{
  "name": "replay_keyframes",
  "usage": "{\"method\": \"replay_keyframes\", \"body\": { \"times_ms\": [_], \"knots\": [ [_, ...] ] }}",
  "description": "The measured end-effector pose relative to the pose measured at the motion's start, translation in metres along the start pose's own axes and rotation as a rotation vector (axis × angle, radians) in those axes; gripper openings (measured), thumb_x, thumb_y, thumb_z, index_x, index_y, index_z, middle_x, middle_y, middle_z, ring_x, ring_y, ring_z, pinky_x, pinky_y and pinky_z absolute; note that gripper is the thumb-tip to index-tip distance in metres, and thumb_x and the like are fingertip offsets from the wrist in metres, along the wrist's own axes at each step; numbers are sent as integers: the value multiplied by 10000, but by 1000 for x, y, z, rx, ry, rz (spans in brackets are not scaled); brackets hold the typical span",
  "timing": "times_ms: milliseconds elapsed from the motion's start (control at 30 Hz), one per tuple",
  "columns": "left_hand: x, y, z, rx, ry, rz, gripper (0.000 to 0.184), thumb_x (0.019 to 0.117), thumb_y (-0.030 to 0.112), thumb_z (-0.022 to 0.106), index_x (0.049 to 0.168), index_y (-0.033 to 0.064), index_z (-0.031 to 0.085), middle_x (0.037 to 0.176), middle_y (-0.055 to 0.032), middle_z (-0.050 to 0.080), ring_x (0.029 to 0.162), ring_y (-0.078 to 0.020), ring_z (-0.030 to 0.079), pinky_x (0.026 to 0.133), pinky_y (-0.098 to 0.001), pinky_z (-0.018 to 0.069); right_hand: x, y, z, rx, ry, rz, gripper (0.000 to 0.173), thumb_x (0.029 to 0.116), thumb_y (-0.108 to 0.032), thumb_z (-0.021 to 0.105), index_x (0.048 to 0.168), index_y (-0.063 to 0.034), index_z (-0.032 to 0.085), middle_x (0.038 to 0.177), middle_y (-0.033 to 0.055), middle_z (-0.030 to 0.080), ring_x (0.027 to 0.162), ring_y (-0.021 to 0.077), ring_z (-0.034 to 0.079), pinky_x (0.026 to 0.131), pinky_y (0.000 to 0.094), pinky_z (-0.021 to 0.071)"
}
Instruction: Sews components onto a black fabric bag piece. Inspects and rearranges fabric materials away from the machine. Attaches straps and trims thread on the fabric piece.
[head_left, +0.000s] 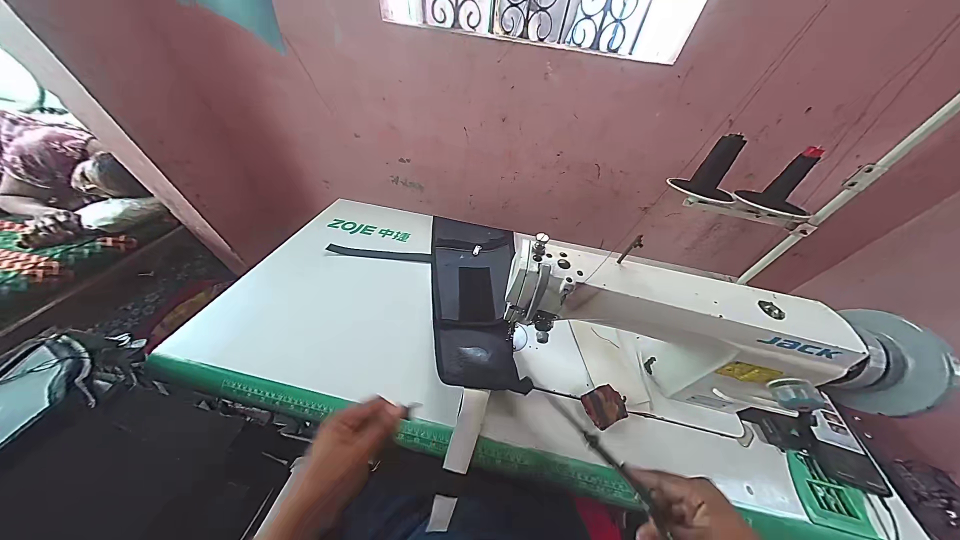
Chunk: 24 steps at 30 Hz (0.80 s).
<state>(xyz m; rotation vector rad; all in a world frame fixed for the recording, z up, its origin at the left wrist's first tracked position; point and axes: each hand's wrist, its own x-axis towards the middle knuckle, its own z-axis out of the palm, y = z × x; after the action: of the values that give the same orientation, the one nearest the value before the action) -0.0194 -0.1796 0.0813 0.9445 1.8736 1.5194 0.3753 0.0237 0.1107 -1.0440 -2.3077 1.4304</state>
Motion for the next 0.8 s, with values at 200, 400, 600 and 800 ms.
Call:
{"method": "replay_keyframes", "body": {
  "times_ms": [200,400,600,800],
  "knots": [
    [48,50,-56,-541,253,136,152,981,11,561,1018,157,578,942,-7,779,737,-52,726,620,-160,577,33,54,5,-912,542,-208,318,797,75,656,1104,134,714,999,317,698,917,494,706,790,585,585],
    [97,47,42,231,-386,388,134,920,136,711,1012,60,772,991,-28,736,841,-85,675,772,-273,568,104,-3,88,-378,452,-511,271,876,25,589,1052,-24,789,1019,137,756,948,260,735,867,437,598],
    [122,0,105,584,-765,317,266,912,231,760,1090,33,767,1095,-189,707,1075,-346,664,970,-541,512,154,-16,118,-133,275,-329,169,866,34,651,951,-2,793,924,135,747,912,213,710,868,345,565],
    [104,-37,104,455,-533,539,160,883,207,744,961,81,805,1017,-120,726,922,-268,707,815,-482,583,155,-28,115,-206,148,-216,193,903,-1,630,1007,-5,792,948,161,693,911,237,657,853,361,537]
  ]
}}
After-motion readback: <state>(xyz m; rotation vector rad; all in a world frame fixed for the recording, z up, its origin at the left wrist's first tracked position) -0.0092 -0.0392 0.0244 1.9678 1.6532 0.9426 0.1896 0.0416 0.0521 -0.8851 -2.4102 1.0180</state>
